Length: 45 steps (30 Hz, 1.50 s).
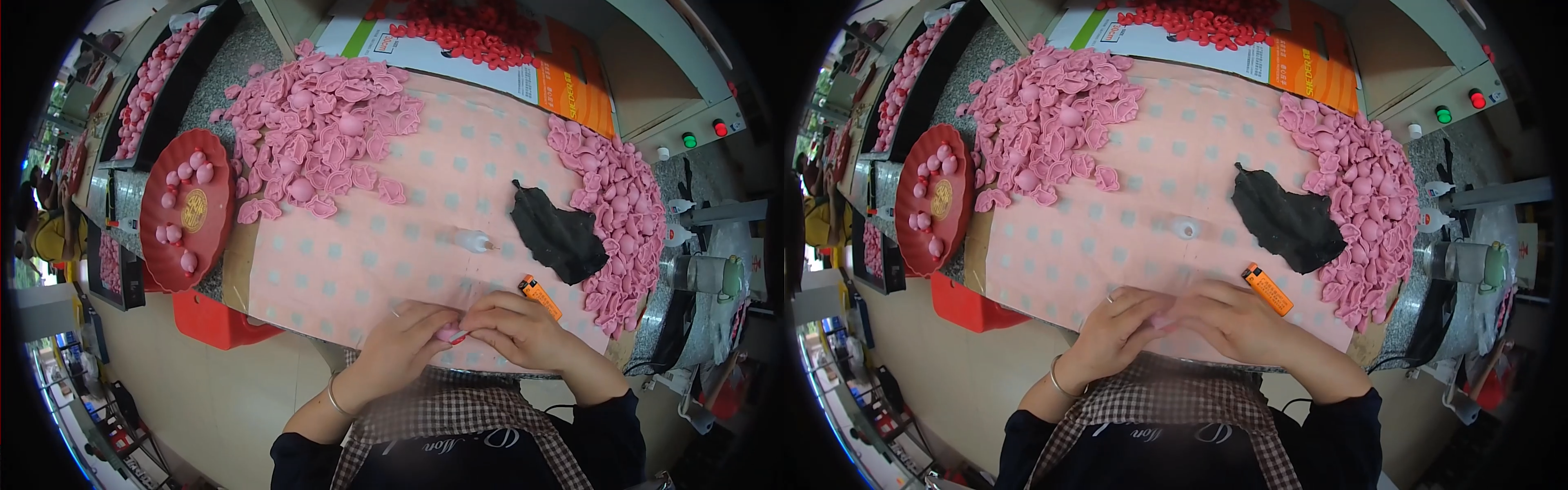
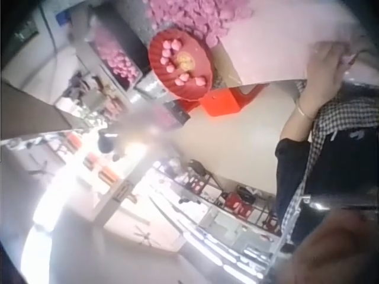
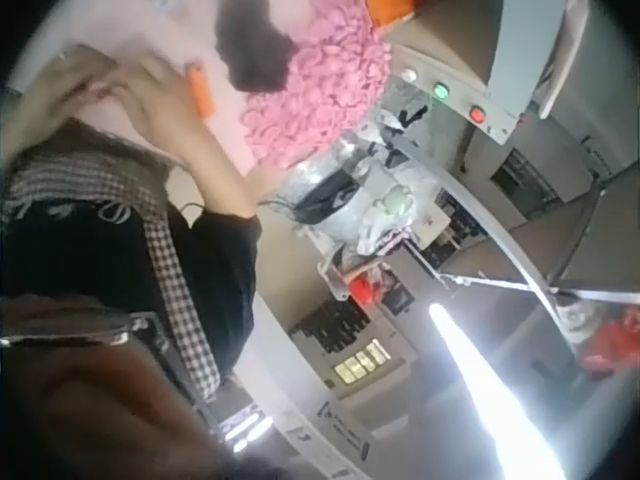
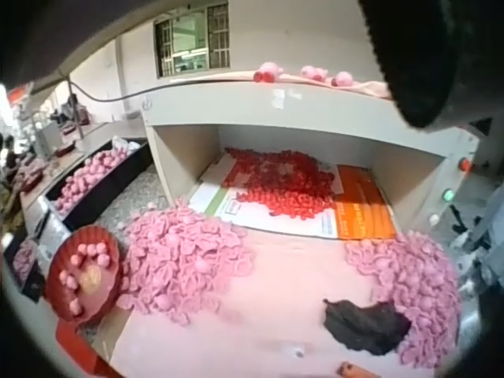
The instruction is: Gluing small pink plastic components onto a black base as part of an assembly process.
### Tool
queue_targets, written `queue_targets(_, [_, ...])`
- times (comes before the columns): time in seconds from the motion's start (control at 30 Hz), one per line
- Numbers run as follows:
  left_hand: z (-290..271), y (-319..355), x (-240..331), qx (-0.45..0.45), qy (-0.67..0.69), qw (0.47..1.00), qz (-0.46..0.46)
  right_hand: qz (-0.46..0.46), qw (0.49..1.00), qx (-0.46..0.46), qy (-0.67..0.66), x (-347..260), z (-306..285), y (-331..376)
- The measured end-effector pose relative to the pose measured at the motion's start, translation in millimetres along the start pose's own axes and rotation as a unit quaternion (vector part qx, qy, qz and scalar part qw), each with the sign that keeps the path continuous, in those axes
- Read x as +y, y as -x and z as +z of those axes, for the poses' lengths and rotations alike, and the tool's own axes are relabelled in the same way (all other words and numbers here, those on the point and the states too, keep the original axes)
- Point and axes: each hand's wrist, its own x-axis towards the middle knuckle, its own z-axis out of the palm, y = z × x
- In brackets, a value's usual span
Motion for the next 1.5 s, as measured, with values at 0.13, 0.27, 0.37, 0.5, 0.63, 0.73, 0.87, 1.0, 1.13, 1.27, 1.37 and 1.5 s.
queue_targets(0.13, [-2.7,5.0,-7.1,0.005,-0.009,1.0,-0.001,-0.089,0.994,-0.059,0.031,-2.6,10.1,-16.9])
queue_targets(0.27, [-4.1,6.0,-8.2,0.01,-0.017,1.0,0.003,-0.088,0.989,-0.073,0.09,-11.7,11.1,-23.1])
queue_targets(0.37, [-5.4,5.8,-7.9,0.011,-0.013,1.0,0.007,-0.085,0.986,-0.086,0.113,-2.9,7.4,-16.5])
queue_targets(0.5, [-8.4,7.9,-5.0,-0.005,0.003,1.0,-0.006,0.074,0.996,0.002,0.05,2.7,4.4,-5.7])
queue_targets(0.63, [-12.1,5.9,-8.1,-0.015,-0.008,1.0,-0.005,0.143,0.974,0.021,-0.176,-9.3,5.4,-14.6])
queue_targets(0.73, [-9.5,8.6,-12.3,0.009,0.0,1.0,0.014,0.034,0.995,-0.039,-0.087,-6.2,13.4,-22.5])
queue_targets(0.87, [-11.4,8.4,-15.9,0.009,-0.033,0.999,0.012,-0.041,0.998,-0.044,-0.023,-1.7,18.7,-30.0])
queue_targets(1.0, [-14.2,7.3,-18.4,0.021,-0.034,0.999,0.015,-0.038,0.995,-0.077,0.045,-0.1,18.8,-32.1])
queue_targets(1.13, [-13.9,12.1,-21.5,-0.003,0.007,1.0,-0.011,0.075,0.996,-0.057,-0.007,14.6,17.6,-19.3])
queue_targets(1.27, [-17.7,10.4,-22.2,-0.011,-0.003,1.0,-0.003,0.193,0.943,0.015,-0.269,1.4,17.4,-22.3])
queue_targets(1.37, [-17.5,10.9,-19.4,-0.011,-0.004,1.0,-0.005,0.087,0.977,-0.07,-0.182,-2.0,17.1,-30.7])
queue_targets(1.5, [-13.3,12.0,-19.3,0.009,-0.025,1.0,0.01,-0.013,0.997,-0.074,-0.008,-3.6,22.5,-33.2])
